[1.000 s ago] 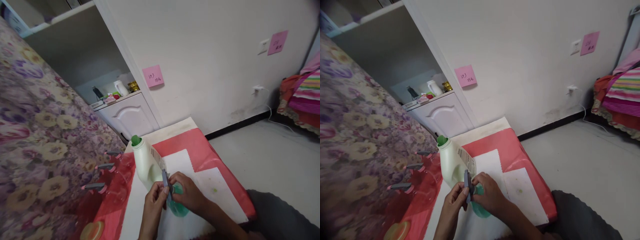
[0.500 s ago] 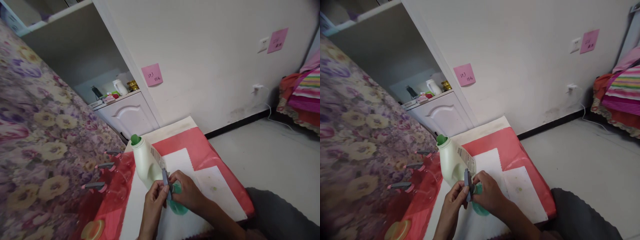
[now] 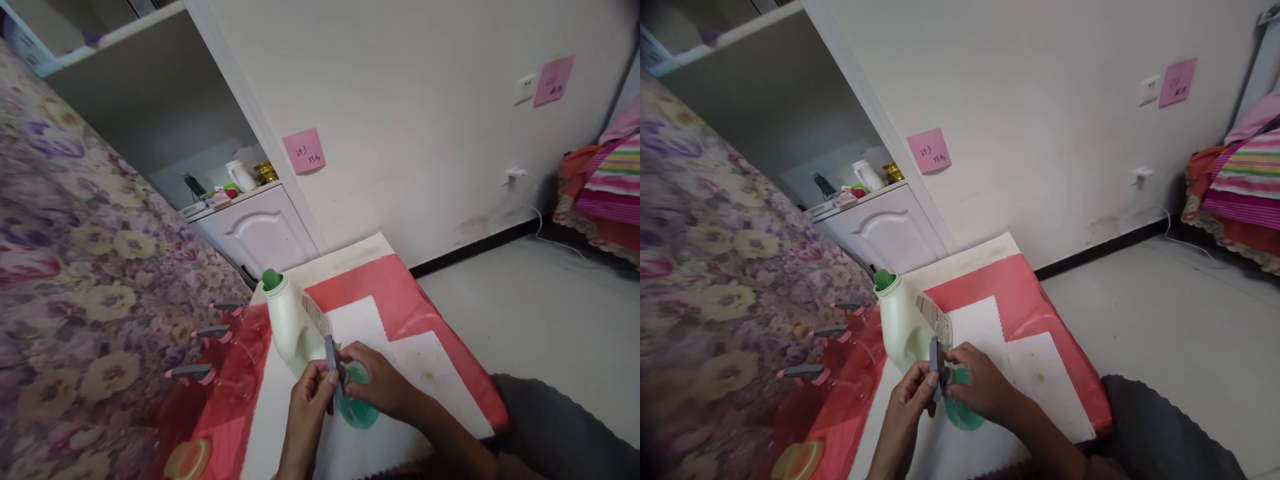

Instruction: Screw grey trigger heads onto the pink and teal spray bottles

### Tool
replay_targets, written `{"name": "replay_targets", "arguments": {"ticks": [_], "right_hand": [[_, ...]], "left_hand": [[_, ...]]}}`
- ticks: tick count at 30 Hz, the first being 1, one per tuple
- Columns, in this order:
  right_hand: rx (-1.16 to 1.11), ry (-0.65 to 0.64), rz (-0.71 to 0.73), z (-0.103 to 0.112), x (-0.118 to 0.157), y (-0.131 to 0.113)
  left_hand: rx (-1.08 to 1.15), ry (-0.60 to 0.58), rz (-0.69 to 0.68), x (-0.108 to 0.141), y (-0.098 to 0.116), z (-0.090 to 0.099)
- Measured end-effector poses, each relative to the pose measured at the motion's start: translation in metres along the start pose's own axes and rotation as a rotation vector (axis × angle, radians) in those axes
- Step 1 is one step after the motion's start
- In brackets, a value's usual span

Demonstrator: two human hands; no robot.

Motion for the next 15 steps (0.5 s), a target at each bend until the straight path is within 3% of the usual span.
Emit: {"name": "replay_targets", "arguments": {"ticks": [3, 10, 15], "right_hand": [[-0.003, -0.023, 0.015, 0.000, 0.000, -0.004], [0.042, 0.141, -0.046, -0.007, 0.001, 0.008], [0.059, 0.072, -0.047, -0.005, 0.002, 0.009]], "left_hand": [[-0.002, 0.003, -0.008, 0.000, 0.000, 0.000], [-0.003, -0.019, -0.008, -0.001, -0.002, 0.000], [-0.004, -0.008, -0.006, 0.000, -0.002, 0.000]]}}
Point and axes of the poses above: each hand's wrist, its own x-axis away from the middle knuckle, its own z-axis out of the back of the hand, y = z × x, the point moved 6 cm from there along -x, towards the middle knuckle, and after that the axes turned 11 degrees about x, right-handed, at the moved point
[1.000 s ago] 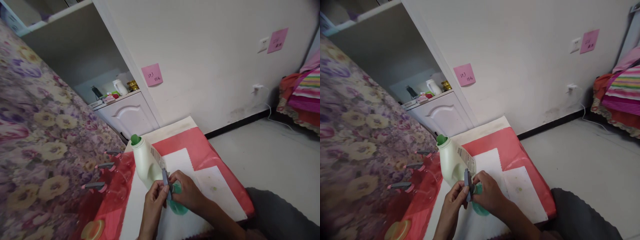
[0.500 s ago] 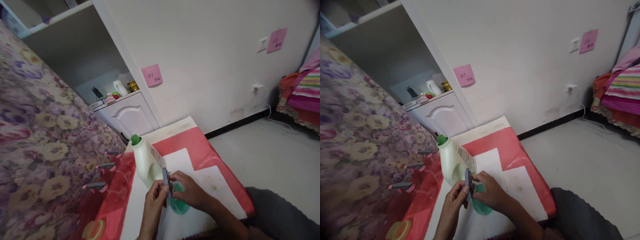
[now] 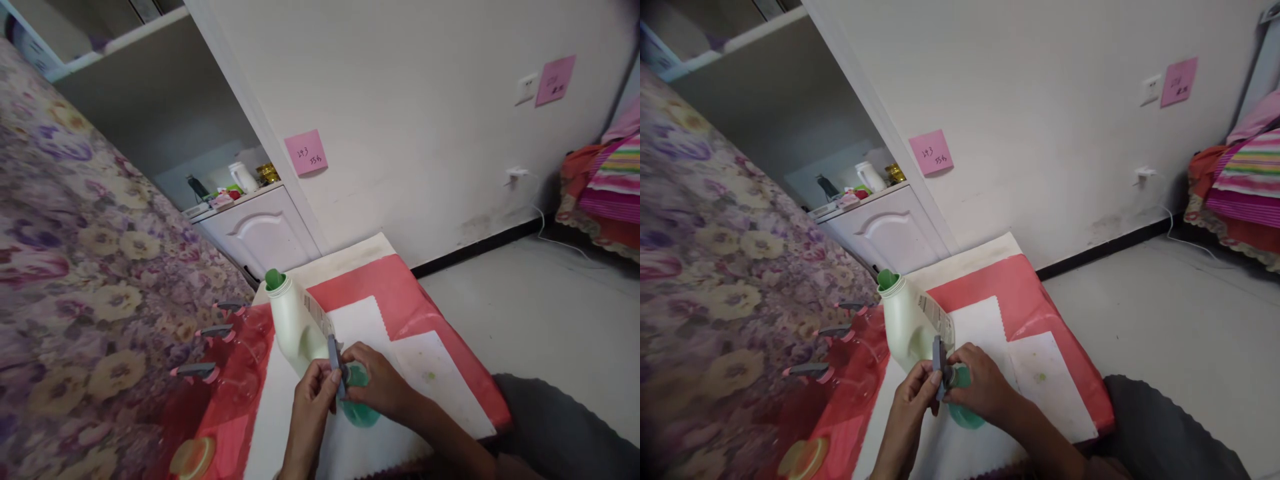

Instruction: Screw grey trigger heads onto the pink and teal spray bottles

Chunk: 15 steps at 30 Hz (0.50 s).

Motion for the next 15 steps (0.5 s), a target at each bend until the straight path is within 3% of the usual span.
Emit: {"name": "replay_targets", "arguments": {"ticks": [15], "right_hand": [[0.043, -0.175, 0.059, 0.002, 0.005, 0.006]], "left_hand": [[-0.073, -0.014, -0.072, 0.015, -0.023, 0.006]]}}
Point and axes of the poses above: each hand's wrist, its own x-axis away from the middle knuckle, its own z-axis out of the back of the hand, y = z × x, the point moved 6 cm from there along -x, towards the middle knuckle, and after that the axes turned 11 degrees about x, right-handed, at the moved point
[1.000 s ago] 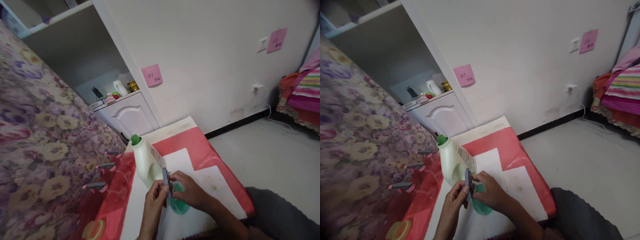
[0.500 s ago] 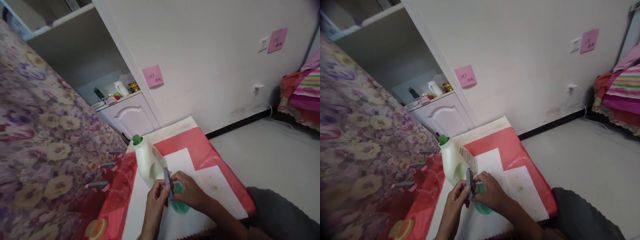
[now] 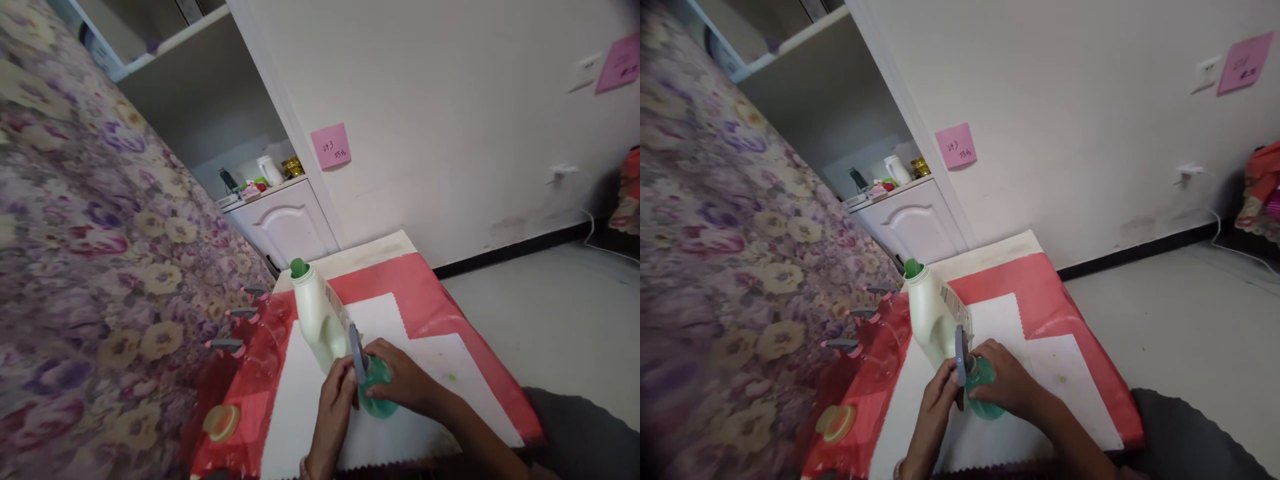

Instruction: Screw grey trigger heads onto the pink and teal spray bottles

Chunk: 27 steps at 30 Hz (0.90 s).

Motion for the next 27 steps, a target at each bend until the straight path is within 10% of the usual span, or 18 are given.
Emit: {"name": "replay_targets", "arguments": {"ticks": [10, 22, 27], "right_hand": [[0.052, -0.110, -0.035, -0.004, 0.009, 0.025], [-0.011, -0.149, -0.047, -0.010, 0.024, 0.050], [-0.088, -0.148, -0.044, -0.014, 0.029, 0.058]], "left_hand": [[-0.182, 0.023, -0.126, -0.002, -0.014, 0.002], [-0.043, -0.141, 0.122, -0.001, -0.048, 0.005], [-0.169, -0.177, -0.084, 0.001, -0.034, -0.002]]}}
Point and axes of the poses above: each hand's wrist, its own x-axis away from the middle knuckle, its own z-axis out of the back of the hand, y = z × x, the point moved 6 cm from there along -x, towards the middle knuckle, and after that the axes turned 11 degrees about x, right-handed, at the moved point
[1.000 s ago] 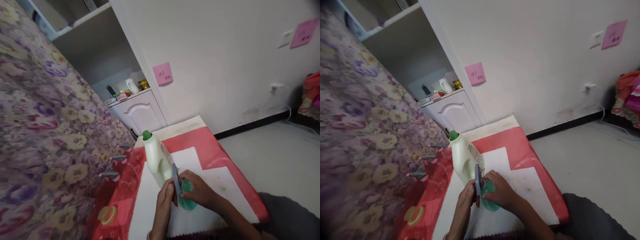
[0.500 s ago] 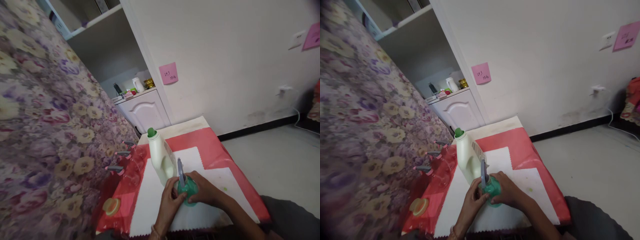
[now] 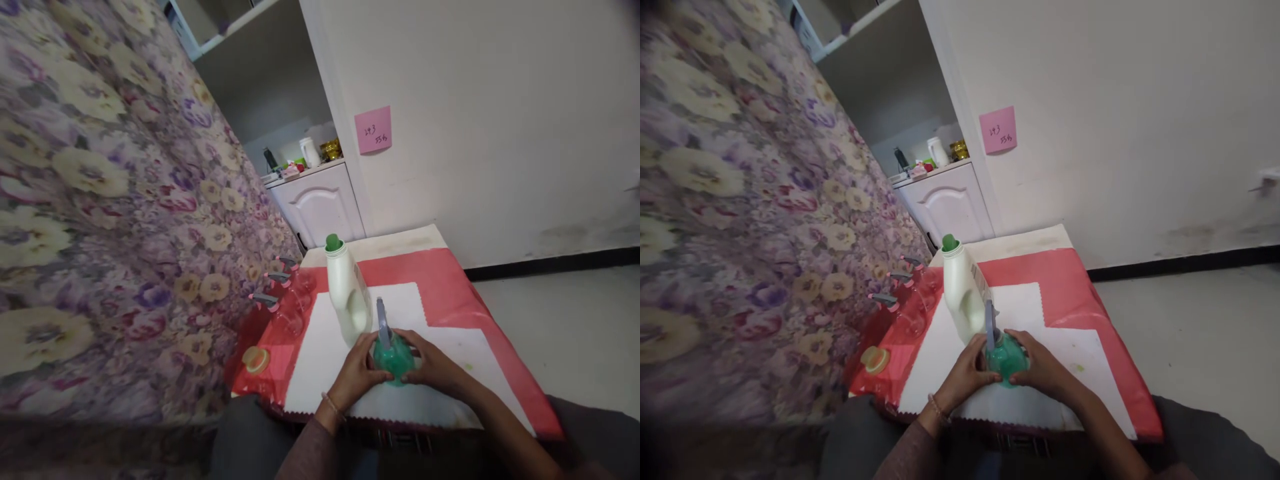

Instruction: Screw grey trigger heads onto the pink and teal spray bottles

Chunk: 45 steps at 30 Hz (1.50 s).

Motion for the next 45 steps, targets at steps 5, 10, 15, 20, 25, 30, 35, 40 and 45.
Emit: {"name": "replay_targets", "arguments": {"ticks": [5, 10, 15, 20, 25, 30, 35, 40, 45], "right_hand": [[-0.018, -0.032, 0.025, -0.004, 0.004, -0.004], [-0.037, -0.077, 0.037, -0.006, 0.005, -0.006], [-0.037, -0.067, 0.054, -0.010, 0.006, -0.011], [-0.106, -0.067, -0.008, -0.017, 0.008, -0.009], [-0.049, -0.051, -0.098, -0.022, 0.008, 0.004], [0.018, -0.026, -0.118, -0.026, 0.006, 0.020], [0.077, -0.037, -0.129, -0.030, 0.005, 0.032], [0.106, -0.042, -0.130, -0.031, 0.004, 0.033], [0.104, -0.043, -0.138, -0.031, 0.003, 0.029]], "left_hand": [[-0.195, 0.048, -0.078, 0.009, 0.001, -0.006], [-0.098, -0.007, -0.058, 0.012, -0.009, -0.014], [0.050, -0.025, -0.036, 0.015, -0.008, -0.019], [0.121, 0.018, 0.044, 0.033, 0.001, -0.009], [0.138, 0.128, 0.074, 0.062, 0.009, 0.026], [0.088, 0.414, 0.096, 0.082, -0.012, 0.096], [-0.068, 0.842, 0.149, 0.097, -0.050, 0.166], [-0.159, 0.988, 0.191, 0.103, -0.064, 0.188], [-0.269, 1.066, 0.204, 0.106, -0.062, 0.193]]}}
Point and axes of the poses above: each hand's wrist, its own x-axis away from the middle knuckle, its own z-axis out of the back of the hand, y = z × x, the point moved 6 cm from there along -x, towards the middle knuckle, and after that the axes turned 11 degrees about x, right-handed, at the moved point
